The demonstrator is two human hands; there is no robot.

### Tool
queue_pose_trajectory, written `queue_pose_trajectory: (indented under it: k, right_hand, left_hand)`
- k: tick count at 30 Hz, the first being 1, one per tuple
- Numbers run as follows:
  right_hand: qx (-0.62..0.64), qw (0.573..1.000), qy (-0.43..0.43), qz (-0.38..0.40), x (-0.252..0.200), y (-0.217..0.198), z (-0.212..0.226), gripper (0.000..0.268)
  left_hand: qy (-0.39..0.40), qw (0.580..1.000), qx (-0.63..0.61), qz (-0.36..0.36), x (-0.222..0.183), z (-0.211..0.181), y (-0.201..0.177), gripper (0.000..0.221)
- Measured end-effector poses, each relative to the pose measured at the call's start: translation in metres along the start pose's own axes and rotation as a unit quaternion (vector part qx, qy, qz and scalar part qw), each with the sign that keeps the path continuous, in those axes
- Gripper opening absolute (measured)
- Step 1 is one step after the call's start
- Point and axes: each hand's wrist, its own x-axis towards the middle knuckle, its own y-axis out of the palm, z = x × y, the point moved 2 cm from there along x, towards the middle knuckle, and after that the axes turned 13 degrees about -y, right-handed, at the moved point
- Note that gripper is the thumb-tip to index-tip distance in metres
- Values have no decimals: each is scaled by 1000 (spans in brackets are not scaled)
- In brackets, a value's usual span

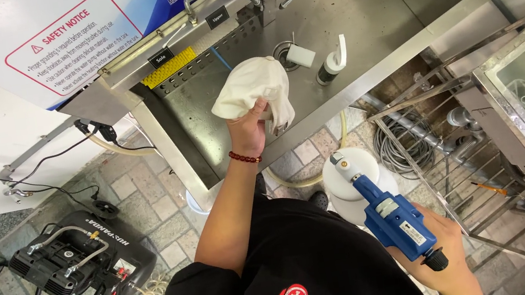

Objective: Cleaning a white cap with a spray gun at a specialized cleaning station.

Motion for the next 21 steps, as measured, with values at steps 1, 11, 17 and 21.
queue_pose_trajectory:
  k: [1,11,17,21]
  right_hand:
    - [6,1000,-8,-6,0,-1,1,56]
    - [2,1000,1,0,2,-3,2,57]
    - [36,999,0,7,4,-5,3,58]
    - [-4,1000,-3,11,7,-3,4,58]
  left_hand:
    - [0,1000,2,0,-1,-1,1,46]
    - [8,1000,4,9,1,-7,3,44]
    - [5,1000,-8,-1,-2,-18,16,38]
    - [1,1000,-28,8,-2,-16,12,38]
